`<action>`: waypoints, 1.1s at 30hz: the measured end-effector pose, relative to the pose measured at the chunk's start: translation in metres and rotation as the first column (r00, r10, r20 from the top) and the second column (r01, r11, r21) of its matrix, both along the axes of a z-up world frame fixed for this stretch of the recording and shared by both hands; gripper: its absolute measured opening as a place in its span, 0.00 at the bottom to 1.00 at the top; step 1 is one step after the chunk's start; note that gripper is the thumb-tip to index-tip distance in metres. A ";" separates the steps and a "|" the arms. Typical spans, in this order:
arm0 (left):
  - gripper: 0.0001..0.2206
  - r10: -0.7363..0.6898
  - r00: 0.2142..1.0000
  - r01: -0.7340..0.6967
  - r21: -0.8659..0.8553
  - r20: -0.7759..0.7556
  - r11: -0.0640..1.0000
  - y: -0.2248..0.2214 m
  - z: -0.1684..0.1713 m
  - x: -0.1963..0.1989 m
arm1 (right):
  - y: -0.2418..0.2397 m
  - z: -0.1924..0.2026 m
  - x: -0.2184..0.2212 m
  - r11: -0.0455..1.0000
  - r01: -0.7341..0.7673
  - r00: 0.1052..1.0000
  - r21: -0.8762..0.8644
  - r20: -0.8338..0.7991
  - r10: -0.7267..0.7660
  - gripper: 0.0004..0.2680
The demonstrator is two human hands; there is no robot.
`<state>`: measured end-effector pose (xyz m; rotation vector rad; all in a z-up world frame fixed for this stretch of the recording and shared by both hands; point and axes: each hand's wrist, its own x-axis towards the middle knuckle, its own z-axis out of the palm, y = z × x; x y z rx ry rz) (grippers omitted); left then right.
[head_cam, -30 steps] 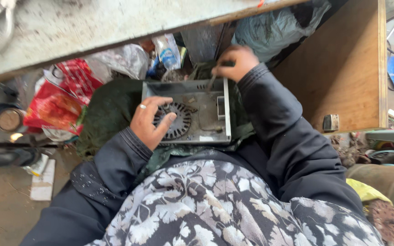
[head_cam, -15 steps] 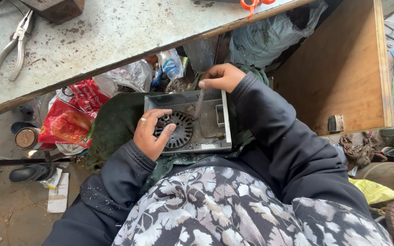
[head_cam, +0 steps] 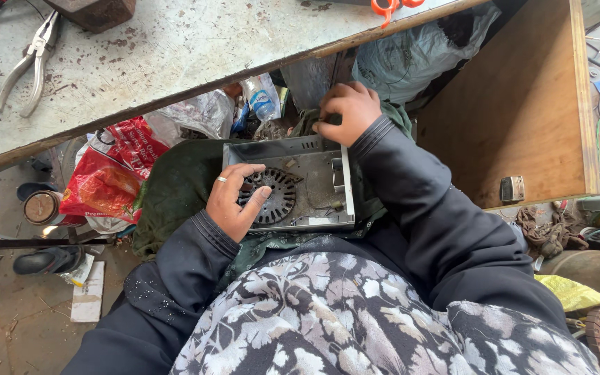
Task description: The person cleans the interior of a small metal electronics casing using a white cylindrical tool, repeatedly rubbing the fan and inner walls. They also handle a small metal ring and a black plastic component, placing them inside the casing.
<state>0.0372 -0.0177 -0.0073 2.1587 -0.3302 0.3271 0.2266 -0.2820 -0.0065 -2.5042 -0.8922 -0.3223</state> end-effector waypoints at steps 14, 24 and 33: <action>0.17 0.003 1.000 -0.003 0.000 -0.011 1.000 0.000 0.001 0.000 | -0.011 -0.016 0.013 0.932 -0.144 0.779 0.333 -0.543 0.315 0.13; 0.17 0.002 1.000 -0.002 -0.007 -0.023 1.000 -0.001 0.001 -0.001 | -0.011 -0.010 0.011 0.957 -0.091 0.809 0.274 -0.540 0.232 0.12; 0.17 -0.008 1.000 0.007 0.040 0.029 0.999 0.001 -0.002 0.000 | -0.008 -0.005 0.000 0.953 -0.160 0.868 0.256 -0.424 0.260 0.11</action>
